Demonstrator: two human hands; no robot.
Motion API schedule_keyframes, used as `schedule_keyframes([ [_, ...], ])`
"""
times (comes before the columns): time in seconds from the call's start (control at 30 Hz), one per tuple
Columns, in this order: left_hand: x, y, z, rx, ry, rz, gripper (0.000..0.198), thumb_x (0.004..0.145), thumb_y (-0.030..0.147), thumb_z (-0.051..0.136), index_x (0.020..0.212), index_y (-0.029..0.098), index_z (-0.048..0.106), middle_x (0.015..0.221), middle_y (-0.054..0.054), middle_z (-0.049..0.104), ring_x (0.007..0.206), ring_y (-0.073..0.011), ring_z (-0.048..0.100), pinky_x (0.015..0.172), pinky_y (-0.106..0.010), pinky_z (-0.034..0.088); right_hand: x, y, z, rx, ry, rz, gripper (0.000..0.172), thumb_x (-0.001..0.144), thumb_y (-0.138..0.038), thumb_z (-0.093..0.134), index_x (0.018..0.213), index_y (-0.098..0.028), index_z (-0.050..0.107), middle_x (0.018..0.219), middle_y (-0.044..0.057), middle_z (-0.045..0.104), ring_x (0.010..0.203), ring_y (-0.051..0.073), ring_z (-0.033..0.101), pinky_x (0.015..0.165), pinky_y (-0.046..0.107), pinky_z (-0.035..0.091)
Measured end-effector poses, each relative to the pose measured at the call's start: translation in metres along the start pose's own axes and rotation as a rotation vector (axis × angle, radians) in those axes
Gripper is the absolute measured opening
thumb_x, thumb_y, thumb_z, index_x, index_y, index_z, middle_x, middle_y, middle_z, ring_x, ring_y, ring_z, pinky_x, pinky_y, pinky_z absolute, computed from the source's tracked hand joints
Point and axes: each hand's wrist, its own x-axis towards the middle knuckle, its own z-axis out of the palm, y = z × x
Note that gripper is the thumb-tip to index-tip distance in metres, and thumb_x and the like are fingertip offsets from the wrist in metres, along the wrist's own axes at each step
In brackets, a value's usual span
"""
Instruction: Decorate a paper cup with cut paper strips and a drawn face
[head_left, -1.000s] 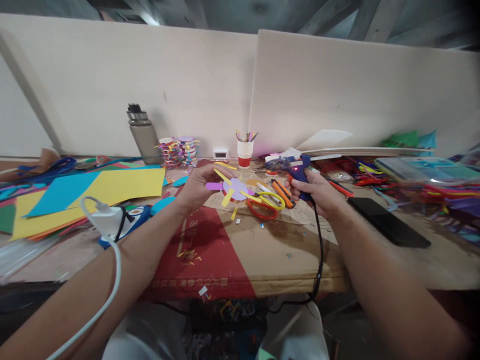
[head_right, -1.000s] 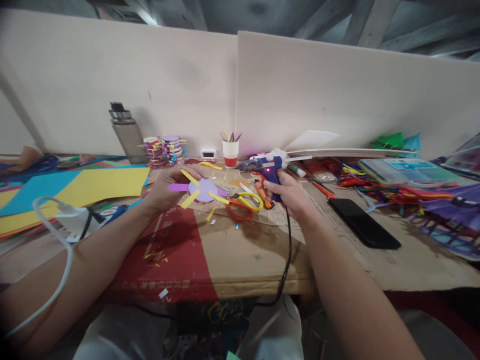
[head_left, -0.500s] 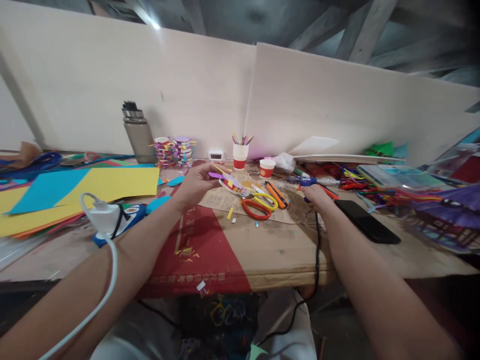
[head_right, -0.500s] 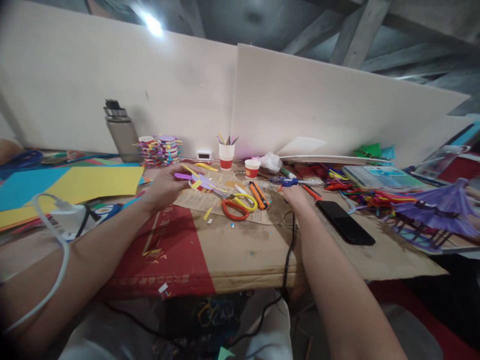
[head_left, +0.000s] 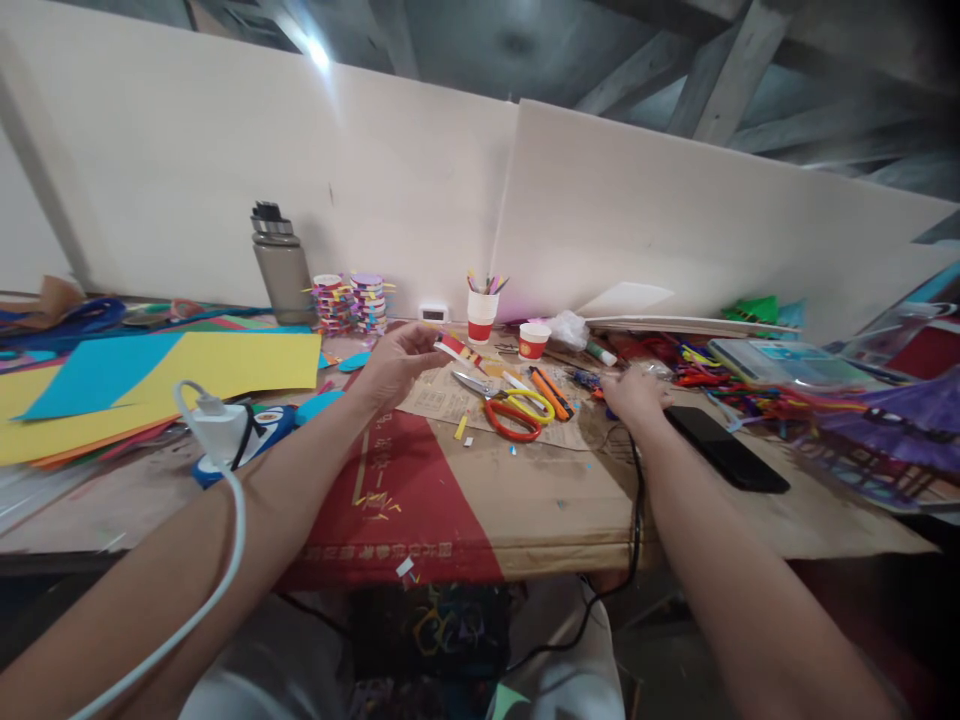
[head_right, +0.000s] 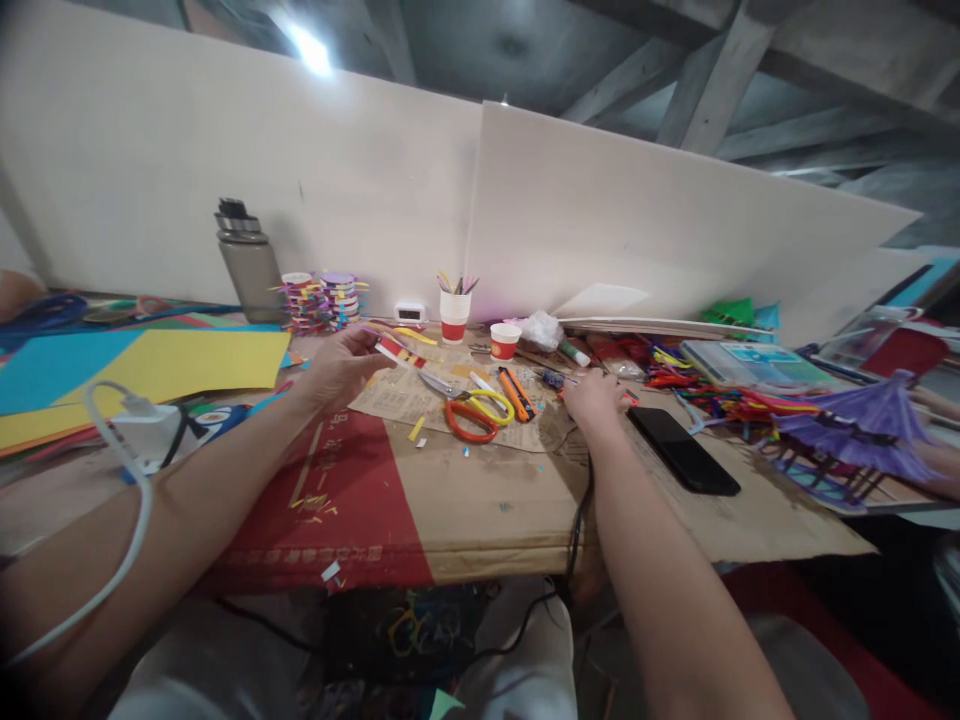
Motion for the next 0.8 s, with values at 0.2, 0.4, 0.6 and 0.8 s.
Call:
schedule_keyframes([
  [0.2,0.0,0.002,0.001,-0.056,0.108,-0.003,0.033,0.049,0.017,0.087,0.07,0.017,0.061,0.066,0.004,0.06,0.061,-0.0083,0.055,0.059,-0.021,0.044,-0.05,-0.058,-0.01,0.215,0.015,-0.475,0.017,0.086,-0.026,0.052,0.092,-0.018,0.066,0.106,0.013,0.065,0.103,0.028,0.053,0.094,0.043,0.036],
  [0.4,0.003,0.0,-0.002,-0.124,0.172,0.01,0.034,0.051,0.015,0.085,0.072,0.017,0.059,0.063,0.005,0.057,0.059,-0.0064,0.052,0.056,-0.019,0.041,-0.105,-0.118,-0.004,0.115,-0.392,-0.993,0.016,0.091,-0.022,0.055,0.087,-0.021,0.071,0.097,0.007,0.07,0.099,0.024,0.054,0.091,0.038,0.029],
  [0.6,0.005,-0.001,-0.003,-0.171,0.244,0.007,0.029,0.055,0.01,0.081,0.069,0.018,0.057,0.062,0.005,0.054,0.055,-0.0061,0.049,0.052,-0.021,0.037,-0.111,-0.135,0.006,-0.234,-0.432,-1.284,0.022,0.092,-0.015,0.052,0.099,-0.018,0.072,0.106,0.011,0.066,0.104,0.027,0.048,0.087,0.039,0.027],
  [0.8,0.006,-0.002,-0.002,-0.198,0.252,-0.017,0.027,0.057,0.008,0.08,0.071,0.018,0.059,0.063,0.005,0.057,0.054,-0.0057,0.05,0.051,-0.021,0.038,-0.099,-0.145,0.011,-0.337,-0.494,-1.383,0.018,0.093,-0.016,0.054,0.099,-0.017,0.07,0.105,0.011,0.067,0.106,0.026,0.052,0.085,0.036,0.032],
])
